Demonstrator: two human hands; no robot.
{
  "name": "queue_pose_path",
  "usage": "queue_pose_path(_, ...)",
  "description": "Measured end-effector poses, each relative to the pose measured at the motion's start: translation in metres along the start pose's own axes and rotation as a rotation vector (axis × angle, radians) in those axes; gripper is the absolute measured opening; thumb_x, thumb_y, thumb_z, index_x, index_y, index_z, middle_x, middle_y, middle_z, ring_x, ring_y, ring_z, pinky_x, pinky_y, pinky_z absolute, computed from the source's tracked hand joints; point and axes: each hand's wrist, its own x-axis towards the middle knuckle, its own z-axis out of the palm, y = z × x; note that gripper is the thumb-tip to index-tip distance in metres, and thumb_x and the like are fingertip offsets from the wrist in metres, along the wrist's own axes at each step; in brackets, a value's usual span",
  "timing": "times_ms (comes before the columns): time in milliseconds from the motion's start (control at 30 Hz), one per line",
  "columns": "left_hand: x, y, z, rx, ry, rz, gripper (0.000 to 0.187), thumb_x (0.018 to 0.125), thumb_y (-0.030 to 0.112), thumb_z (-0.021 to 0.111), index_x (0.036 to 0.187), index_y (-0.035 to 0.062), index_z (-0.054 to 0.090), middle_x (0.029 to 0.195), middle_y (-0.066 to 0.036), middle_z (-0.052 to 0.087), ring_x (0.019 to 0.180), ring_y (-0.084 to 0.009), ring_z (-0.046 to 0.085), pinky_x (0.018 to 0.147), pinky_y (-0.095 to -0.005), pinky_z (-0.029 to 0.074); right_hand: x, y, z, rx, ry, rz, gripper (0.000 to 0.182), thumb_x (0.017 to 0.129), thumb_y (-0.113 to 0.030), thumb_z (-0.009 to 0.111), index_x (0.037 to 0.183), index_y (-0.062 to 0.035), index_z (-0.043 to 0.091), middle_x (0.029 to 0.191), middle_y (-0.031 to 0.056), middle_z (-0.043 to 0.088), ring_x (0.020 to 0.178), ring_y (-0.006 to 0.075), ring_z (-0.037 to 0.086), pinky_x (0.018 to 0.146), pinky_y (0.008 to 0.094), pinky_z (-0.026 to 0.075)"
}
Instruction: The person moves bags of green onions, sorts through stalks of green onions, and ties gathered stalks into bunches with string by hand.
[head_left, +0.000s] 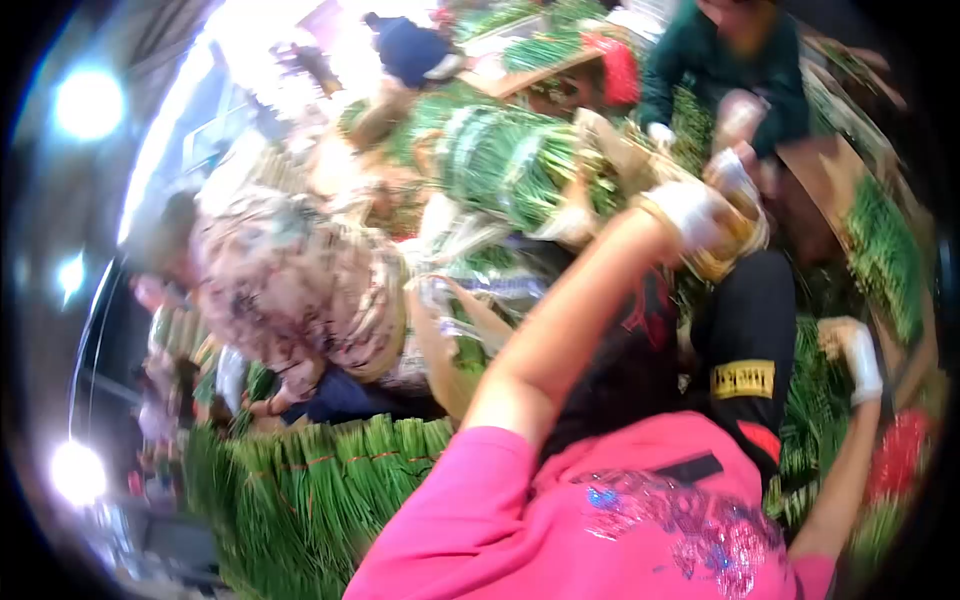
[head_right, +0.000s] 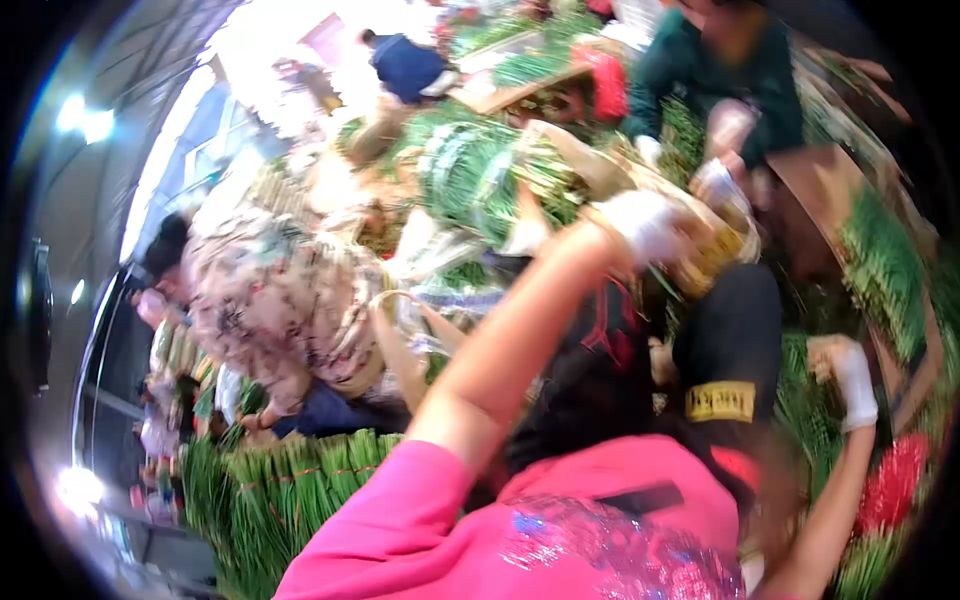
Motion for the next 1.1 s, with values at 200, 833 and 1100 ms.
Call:
queue_pose_path(200, -0.031, -0.036, -0.047, 0.045, 0.299, -0.027, 0.029, 0.079, 0.016, 0.057, 0.105, 0.0029, 0.06, 0.09, -0.013, 0.065, 0.081, -0.0199, 0.062, 0.074, -0.0272, 0.047, 0.016, -0.025, -0.025, 0.042, 0.074, -0.335, 0.024, 0.085, -0.018, 0.049, 0.089, 0.0013, 0.062, 0.071, 0.0041, 0.061, 0.057, 0.0088, 0.052, 0.054, 0.0218, 0.042)
queue_pose_path(833, 0.236, -0.195, 0.17, 0.459, -0.423, -0.152, 0.04, 0.072, 0.021, 0.055, 0.11, 0.0116, 0.056, 0.105, -0.015, 0.058, 0.09, -0.0298, 0.059, 0.078, -0.0366, 0.045, 0.177, 0.119, 0.074, 0.14, -0.003, 0.283, 0.027, 0.086, -0.022, 0.049, 0.086, 0.0018, 0.062, 0.077, 0.0109, 0.063, 0.066, 0.0207, 0.058, 0.058, 0.0344, 0.043)
queue_pose_path(1100, 0.191, -0.234, 0.272, 0.424, -0.653, -0.135, 0.03, 0.075, 0.022, 0.053, 0.102, 0.0117, 0.061, 0.095, -0.014, 0.062, 0.084, -0.0292, 0.061, 0.071, -0.0373, 0.047, 0.276, 0.024, 0.05, 0.811, 0.034, 0.238, 0.04, 0.09, -0.033, 0.046, 0.116, -0.0035, 0.051, 0.1, 0.0086, 0.061, 0.088, 0.0145, 0.057, 0.079, 0.0299, 0.045)
